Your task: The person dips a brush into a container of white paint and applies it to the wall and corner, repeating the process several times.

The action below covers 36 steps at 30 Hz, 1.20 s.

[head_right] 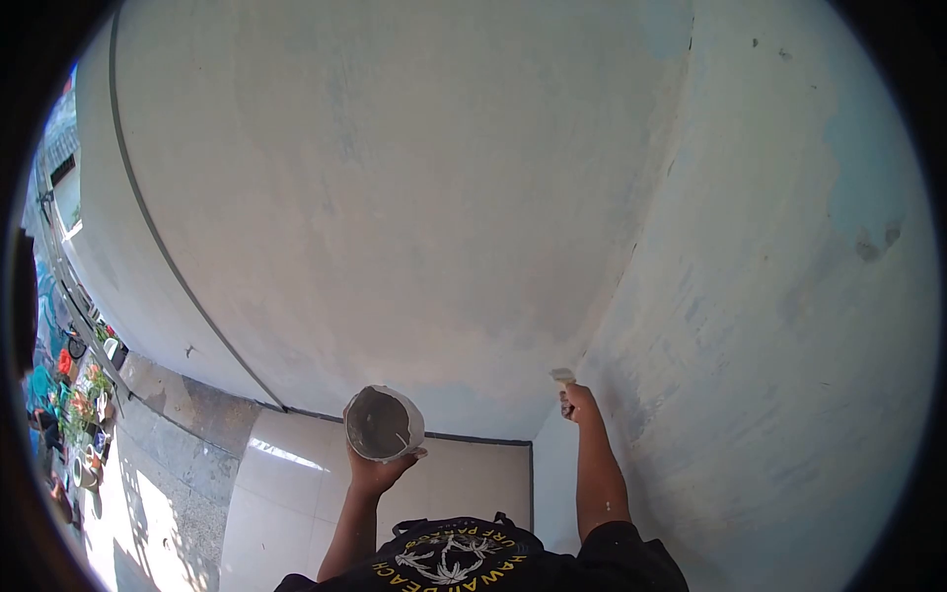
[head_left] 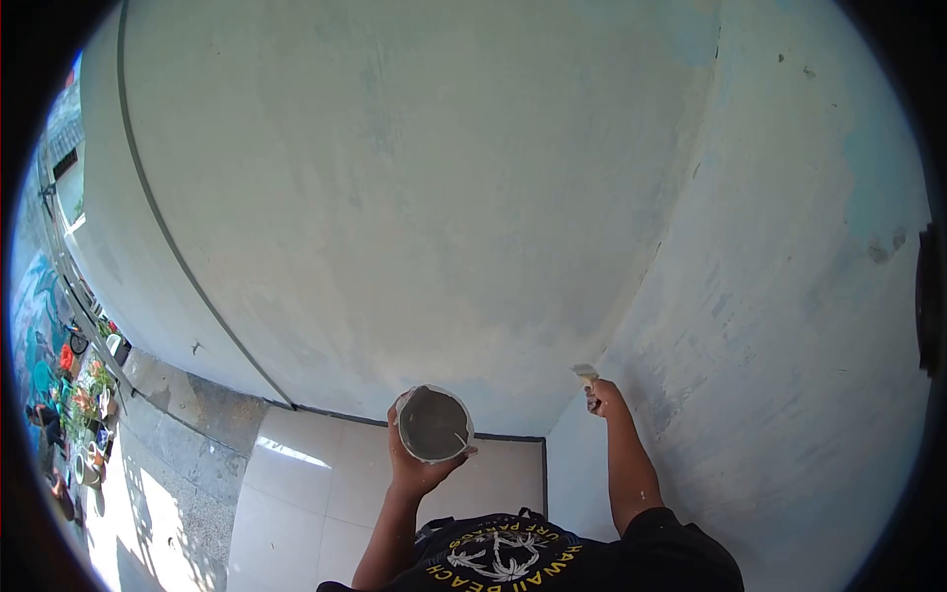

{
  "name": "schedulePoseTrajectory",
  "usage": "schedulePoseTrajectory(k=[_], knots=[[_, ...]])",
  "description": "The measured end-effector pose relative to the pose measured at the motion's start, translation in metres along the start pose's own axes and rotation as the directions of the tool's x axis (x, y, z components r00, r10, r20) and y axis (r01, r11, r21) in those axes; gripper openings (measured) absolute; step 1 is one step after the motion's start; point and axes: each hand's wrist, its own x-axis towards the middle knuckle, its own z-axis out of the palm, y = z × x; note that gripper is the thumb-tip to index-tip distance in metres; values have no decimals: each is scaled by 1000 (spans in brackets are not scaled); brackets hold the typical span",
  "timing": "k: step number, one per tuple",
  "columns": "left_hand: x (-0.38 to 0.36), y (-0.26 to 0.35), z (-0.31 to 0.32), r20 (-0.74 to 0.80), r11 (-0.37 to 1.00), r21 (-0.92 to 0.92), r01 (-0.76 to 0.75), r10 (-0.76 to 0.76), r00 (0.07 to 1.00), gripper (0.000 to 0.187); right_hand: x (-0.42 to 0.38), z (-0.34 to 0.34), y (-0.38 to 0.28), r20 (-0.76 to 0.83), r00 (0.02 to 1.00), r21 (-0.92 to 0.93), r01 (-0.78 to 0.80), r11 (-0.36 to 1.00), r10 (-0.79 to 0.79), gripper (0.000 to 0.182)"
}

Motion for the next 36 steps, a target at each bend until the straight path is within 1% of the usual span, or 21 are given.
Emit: schedulePoseTrajectory(k=[1, 2, 3, 4, 5, 6, 7, 10, 12, 14, 16, 17, 19, 20, 23, 24, 28, 29, 30, 32, 36], knots=[[1, 0, 0, -1, 1000, -1, -9, 9, 1000, 98, -32, 10, -21, -21, 995, 29, 93, 995, -93, 33], [2, 1, 0, 0, 1000, -7, -8, 8, 1000, 98, -45, 11, -46, -57, 982, 52, 182, 982, -179, 34], [1, 2, 0, 4, 1000, -13, -2, 2, 1000, 97, -55, 9, -73, -10, 937, 116, 347, 930, -349, 33], [2, 3, 0, 10, 1000, -15, -4, 4, 1000, 97, -75, 11, -109, -47, 907, 152, 420, 895, -418, 36], [3, 3, -1, 19, 1000, -12, -11, 11, 1000, 97, -116, 24, -147, -134, 875, 135, 481, 867, -465, 38], [3, 4, -2, 31, 1000, -7, -16, 16, 999, 97, -137, 24, -178, -92, 833, 160, 552, 818, -545, 38], [4, 4, -2, 41, 1000, -7, -16, 16, 999, 97, -179, 38, -202, -103, 803, 186, 596, 782, -587, 37], [3, 0, 0, 38, 999, -36, 9, -8, 999, 95, -260, 58, -243, -97, 603, 216, 789, 575, -792, 35], [0, -10, -2, 38, 997, -66, 43, -40, 998, 94, -303, 72, -263, -128, 423, 157, 902, 402, -897, 34], [1, -11, -3, 49, 997, -54, 49, -46, 998, 94, -326, 76, -293, -128, 317, 196, 937, 289, -940, 32], [1, -9, -4, 66, 997, -39, 60, -57, 996, 94, -334, 77, -319, -86, 351, 325, 895, 307, -933, 31], [1, -10, -4, 71, 997, -29, 67, -65, 995, 95, -331, 78, -324, -95, 356, 323, 894, 310, -930, 31], [4, -11, -4, 80, 997, -21, 73, -71, 994, 95, -325, 86, -327, -77, 381, 388, 863, 324, -921, 33], [5, -10, -3, 82, 998, -22, 57, -55, 995, 96, -320, 89, -323, -81, 383, 387, 863, 325, -920, 33], [7, -11, -7, 102, 999, -26, 45, -42, 994, 97, -292, 87, -317, -23, 465, 409, 812, 416, -885, 36], [8, -11, -8, 119, 999, -28, 47, -43, 992, 98, -282, 83, -317, -24, 464, 409, 813, 415, -886, 36], [14, 5, -6, 131, 998, -45, 51, -44, 990, 98, -259, 73, -308, -57, 501, 309, 831, 461, -864, 39], [13, 9, -6, 131, 998, -50, 49, -42, 991, 98, -255, 71, -301, -75, 522, 266, 832, 488, -850, 39], [9, -4, -7, 129, 998, -51, 45, -38, 991, 98, -232, 70, -285, -74, 524, 270, 829, 489, -848, 39], [8, -11, -7, 135, 997, -52, 54, -46, 990, 98, -201, 68, -257, -88, 543, 199, 831, 520, -835, 43], [9, -15, -8, 152, 995, -73, 66, -54, 987, 99, -124, 57, -177, -106, 652, 189, 754, 629, -751, 50]])
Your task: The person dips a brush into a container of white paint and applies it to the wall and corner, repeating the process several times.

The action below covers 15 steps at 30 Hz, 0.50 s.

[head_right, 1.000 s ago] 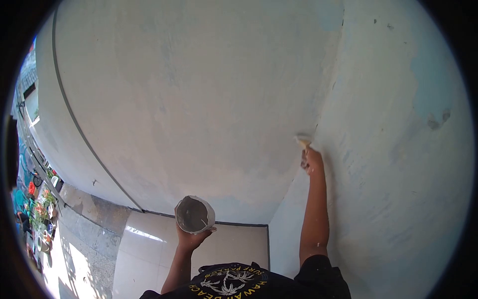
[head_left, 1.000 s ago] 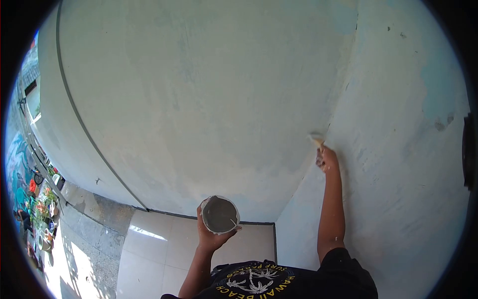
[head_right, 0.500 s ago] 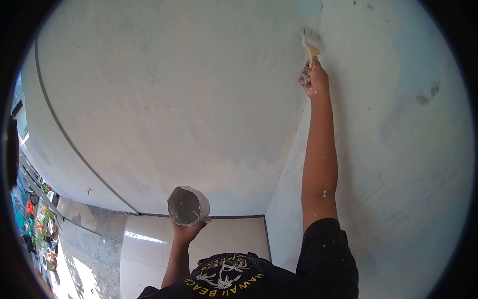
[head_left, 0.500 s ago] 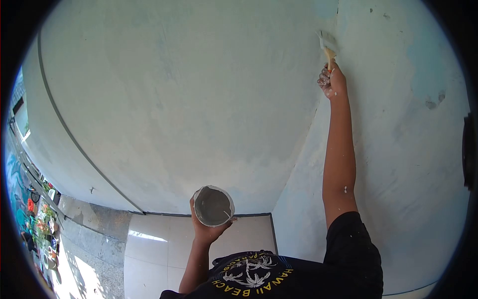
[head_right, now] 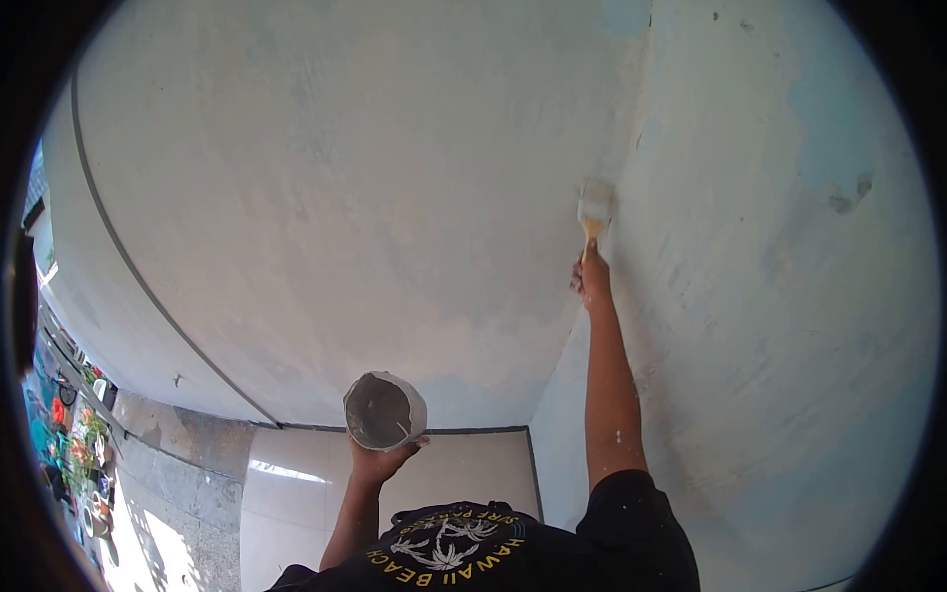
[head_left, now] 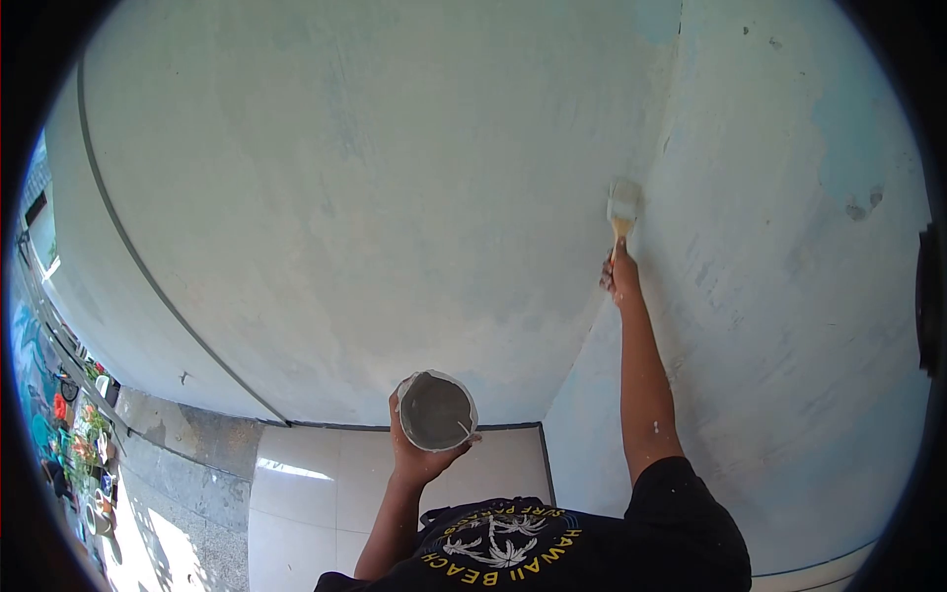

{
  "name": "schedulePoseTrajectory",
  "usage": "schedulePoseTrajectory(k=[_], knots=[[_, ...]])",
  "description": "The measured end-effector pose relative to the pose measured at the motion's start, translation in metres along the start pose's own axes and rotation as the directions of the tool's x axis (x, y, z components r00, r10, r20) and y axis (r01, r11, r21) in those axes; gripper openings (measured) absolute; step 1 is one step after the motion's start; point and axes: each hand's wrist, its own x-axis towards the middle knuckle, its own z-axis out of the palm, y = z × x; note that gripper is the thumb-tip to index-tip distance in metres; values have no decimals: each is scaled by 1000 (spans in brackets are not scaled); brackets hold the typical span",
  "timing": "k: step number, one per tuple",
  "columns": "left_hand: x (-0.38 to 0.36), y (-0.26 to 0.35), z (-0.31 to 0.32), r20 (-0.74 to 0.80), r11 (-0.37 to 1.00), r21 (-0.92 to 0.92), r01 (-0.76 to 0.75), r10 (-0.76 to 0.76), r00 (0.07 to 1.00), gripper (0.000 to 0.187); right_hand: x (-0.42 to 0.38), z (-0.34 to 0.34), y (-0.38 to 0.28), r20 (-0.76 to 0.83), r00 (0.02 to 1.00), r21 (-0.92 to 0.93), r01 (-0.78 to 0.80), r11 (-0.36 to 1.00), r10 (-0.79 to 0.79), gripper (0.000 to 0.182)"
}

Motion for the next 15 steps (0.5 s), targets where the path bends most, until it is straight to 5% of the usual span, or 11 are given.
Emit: schedulePoseTrajectory(k=[3, 8, 11, 13, 15], knots=[[0, 1, 0, -16, 999, 40, -19, 20, 1000, 99, -24, -39, 96, -44, 979, -2, -200, 980, 200, 51], [-3, 3, 2, -37, 1000, 25, -12, 12, 999, 99, -62, -93, 176, -95, 700, -147, -713, 686, 708, 43], [-4, -3, 1, -57, 1000, 27, -14, 16, 998, 99, -41, -102, 147, -128, 748, -218, -662, 717, 651, 40], [-6, -1, 2, -67, 999, 37, -5, 7, 998, 98, -29, -87, 70, -55, 915, -206, -402, 892, 399, 35], [-6, 2, 2, -65, 999, 46, 17, -14, 998, 97, -12, -66, -24, -43, 968, -195, -249, 949, 246, 36]])
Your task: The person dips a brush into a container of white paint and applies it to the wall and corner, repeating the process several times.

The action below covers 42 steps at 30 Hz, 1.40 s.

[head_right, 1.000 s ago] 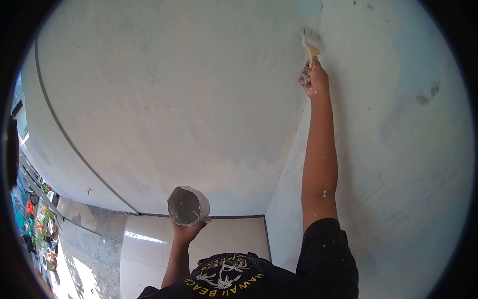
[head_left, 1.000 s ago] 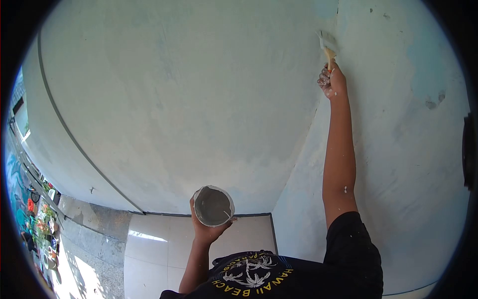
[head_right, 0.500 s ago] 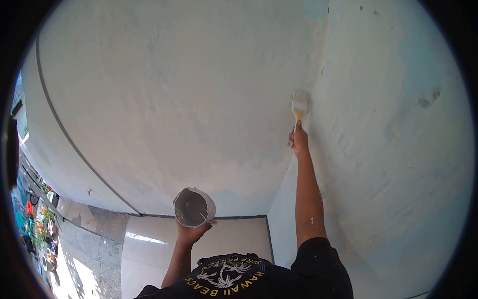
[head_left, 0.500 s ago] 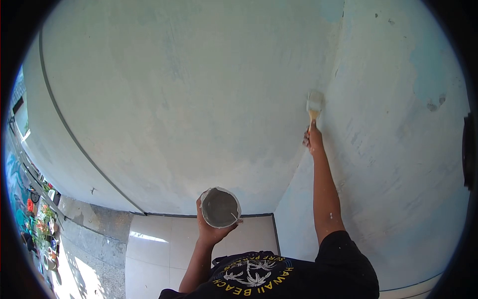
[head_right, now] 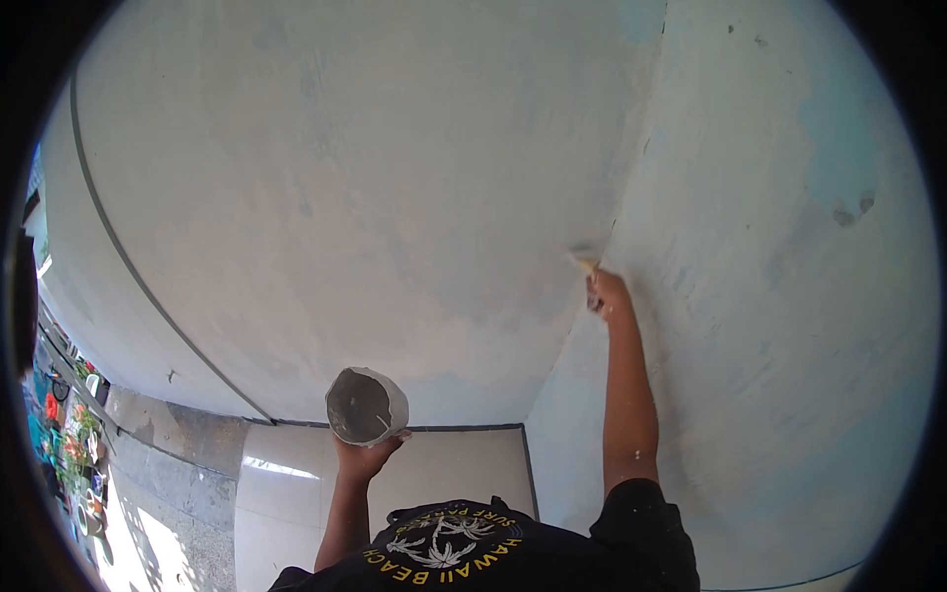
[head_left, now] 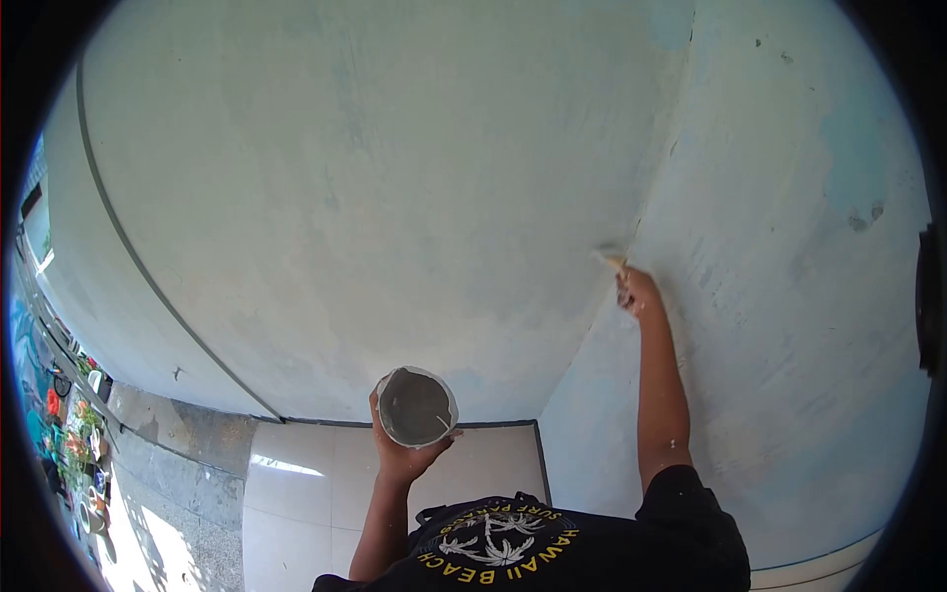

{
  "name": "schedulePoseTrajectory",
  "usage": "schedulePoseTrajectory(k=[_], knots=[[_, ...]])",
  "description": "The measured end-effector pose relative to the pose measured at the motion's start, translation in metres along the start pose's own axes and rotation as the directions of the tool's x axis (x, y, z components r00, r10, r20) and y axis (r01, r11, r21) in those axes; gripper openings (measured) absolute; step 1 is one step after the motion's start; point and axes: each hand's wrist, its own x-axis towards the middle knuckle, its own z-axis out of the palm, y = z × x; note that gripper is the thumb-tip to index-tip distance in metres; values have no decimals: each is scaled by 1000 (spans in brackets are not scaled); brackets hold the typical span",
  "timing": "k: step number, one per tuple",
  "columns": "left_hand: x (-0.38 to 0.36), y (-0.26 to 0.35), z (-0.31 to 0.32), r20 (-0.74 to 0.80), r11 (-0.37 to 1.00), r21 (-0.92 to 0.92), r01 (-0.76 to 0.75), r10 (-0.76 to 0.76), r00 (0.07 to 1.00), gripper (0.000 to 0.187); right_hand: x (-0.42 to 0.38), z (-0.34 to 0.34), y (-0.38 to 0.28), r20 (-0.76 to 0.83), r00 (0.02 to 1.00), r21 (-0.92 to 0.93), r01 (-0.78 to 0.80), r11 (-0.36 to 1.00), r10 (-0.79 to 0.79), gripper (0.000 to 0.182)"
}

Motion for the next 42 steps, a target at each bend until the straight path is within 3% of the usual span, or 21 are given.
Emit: schedulePoseTrajectory(k=[4, 9, 11, 13, 19, 20, 22, 25, 26, 28, 29, 32, 34, 36, 39, 42], knots=[[1, -8, 2, -10, 999, -18, -30, 30, 999, 97, -70, 32, -152, -22, 934, 97, 357, 929, -357, 34], [1, -6, 1, -2, 1000, -17, -15, 15, 1000, 99, -72, 50, -183, -23, 806, 162, 587, 793, -592, 36], [3, -6, 2, -6, 999, -30, -19, 19, 1000, 99, -61, 63, -144, -177, 873, 53, 470, 881, -455, 39], [1, -8, 2, -13, 999, -45, -18, 17, 1000, 99, -25, 48, -73, -87, 926, 43, 371, 928, -366, 42], [-5, -12, 2, -32, 1000, -11, 10, -11, 999, 99, 0, 13, 119, -93, 994, 27, -46, 999, 49, 46], [-5, -14, 1, -28, 1000, 9, 14, -14, 1000, 99, -3, 6, 137, -97, 994, 27, -52, 998, 54, 46], [-5, -19, -1, -25, 1000, 24, 15, -14, 1000, 99, -1, -11, 156, -22, 943, 57, -331, 942, 332, 45], [-4, -21, 1, -27, 1000, -16, -5, 5, 1000, 98, 19, -35, 140, 25, 888, -32, -457, 889, 458, 37], [-4, -20, 2, -34, 1000, -4, -1, 1, 999, 98, 26, -42, 124, 37, 897, -19, -439, 898, 440, 33], [-2, -16, 2, -37, 1000, 3, -4, 4, 999, 98, 10, -28, 51, -87, 963, 46, -253, 966, 257, 39], [-1, -15, 3, -39, 1000, 6, 4, -4, 999, 97, 9, -29, 17, -29, 991, 68, -127, 990, 129, 39], [-1, -12, 1, -27, 1000, 22, 20, -20, 999, 96, -34, -4, -94, -91, 985, 77, 154, 985, -147, 37], [1, -10, 1, -17, 999, 30, 24, -24, 1000, 96, -70, 11, -147, -68, 929, 151, 369, 917, -363, 32], [3, -9, 1, -1, 999, 38, 7, -7, 1000, 95, -100, 28, -187, -166, 758, 100, 649, 754, -630, 34], [3, -5, 0, 18, 1000, 2, 30, -30, 999, 96, -104, 35, -216, -89, 773, 225, 629, 744, -628, 34], [5, -9, 2, 21, 1000, -16, -12, 13, 1000, 96, -59, 56, -153, -230, 872, 54, 455, 889, -432, 39]])
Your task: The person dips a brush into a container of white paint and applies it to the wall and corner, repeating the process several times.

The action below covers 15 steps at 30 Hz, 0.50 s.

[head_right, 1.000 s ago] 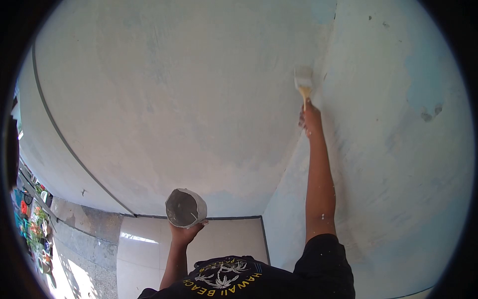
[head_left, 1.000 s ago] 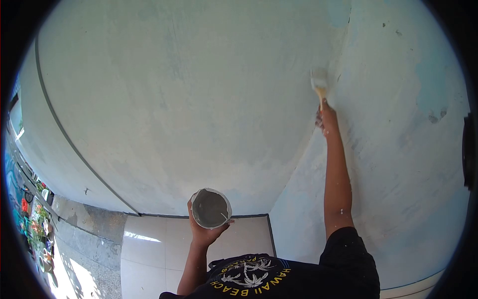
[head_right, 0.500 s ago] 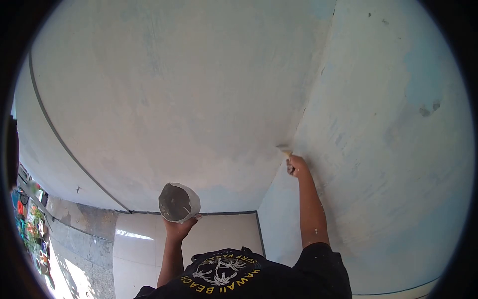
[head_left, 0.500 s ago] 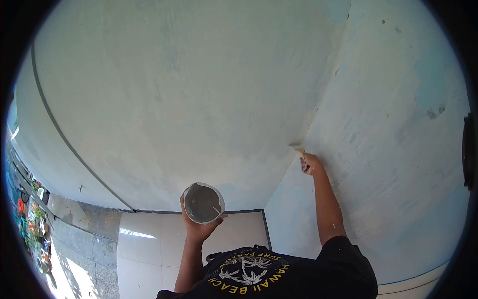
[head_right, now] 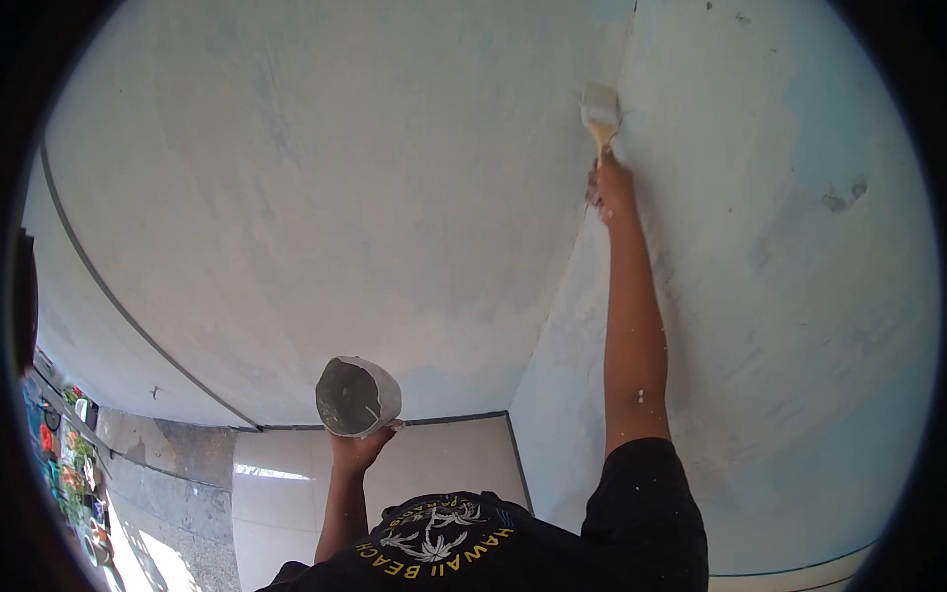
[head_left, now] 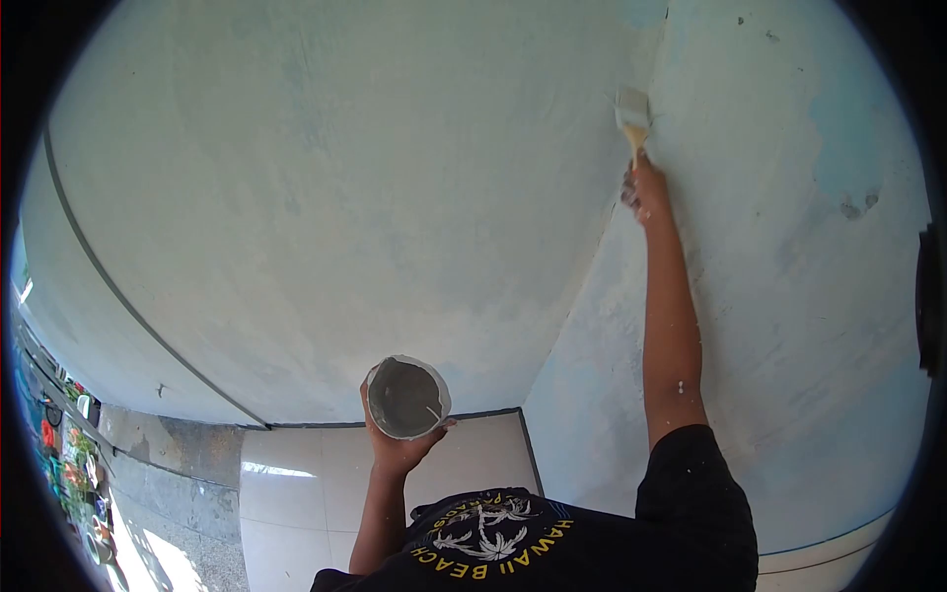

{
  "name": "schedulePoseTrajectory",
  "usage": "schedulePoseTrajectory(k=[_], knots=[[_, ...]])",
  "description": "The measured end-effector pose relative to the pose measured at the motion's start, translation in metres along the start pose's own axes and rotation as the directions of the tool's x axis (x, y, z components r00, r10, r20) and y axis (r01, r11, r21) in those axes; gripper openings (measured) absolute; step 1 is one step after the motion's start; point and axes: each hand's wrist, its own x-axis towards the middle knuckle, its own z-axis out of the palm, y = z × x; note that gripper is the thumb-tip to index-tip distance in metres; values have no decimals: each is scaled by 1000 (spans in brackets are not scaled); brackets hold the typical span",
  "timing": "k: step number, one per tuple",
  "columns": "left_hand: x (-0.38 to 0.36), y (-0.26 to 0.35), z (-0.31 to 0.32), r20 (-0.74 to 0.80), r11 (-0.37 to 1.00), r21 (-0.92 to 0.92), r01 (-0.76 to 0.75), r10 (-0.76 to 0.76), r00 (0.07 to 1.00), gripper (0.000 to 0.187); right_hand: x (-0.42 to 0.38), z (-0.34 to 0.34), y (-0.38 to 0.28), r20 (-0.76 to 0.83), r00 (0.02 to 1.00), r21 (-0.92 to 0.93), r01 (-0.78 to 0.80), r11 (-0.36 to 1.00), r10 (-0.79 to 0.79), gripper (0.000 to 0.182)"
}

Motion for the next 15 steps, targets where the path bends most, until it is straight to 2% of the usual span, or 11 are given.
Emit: schedulePoseTrajectory(k=[1, 2, 4, 7, 10, 11, 13, 15], knots=[[0, -1, -1, -4, 1000, 3, 3, -3, 1000, 96, -1, -1, 46, -26, 999, -31, -33, 999, 32, 43], [-1, -3, -2, 12, 1000, -24, 6, -5, 1000, 97, -2, -12, 93, 36, 996, -20, -77, 997, 77, 45], [-1, -8, -3, 10, 999, -44, 6, -6, 1000, 98, -23, -29, 181, 9, 984, 22, -176, 984, 176, 47], [-7, -11, -4, -21, 999, -13, 33, -33, 999, 99, -66, -64, 290, -17, 905, -24, -425, 905, 424, 48], [-8, -5, -4, -45, 999, 35, 34, -32, 998, 100, -88, -103, 360, -18, 628, 7, -778, 628, 778, 47], [-9, -5, -3, -56, 998, 45, 39, -37, 998, 100, -86, -113, 370, -7, 625, 3, -781, 625, 781, 47], [-9, -7, -4, -71, 997, 61, 39, -34, 997, 101, -79, -122, 375, 30, 462, -217, -862, 457, 886, 46], [-10, -9, -3, -85, 996, 93, 13, -5, 996, 102, -53, -122, 338, 118, 691, -194, -688, 699, 713, 46]])
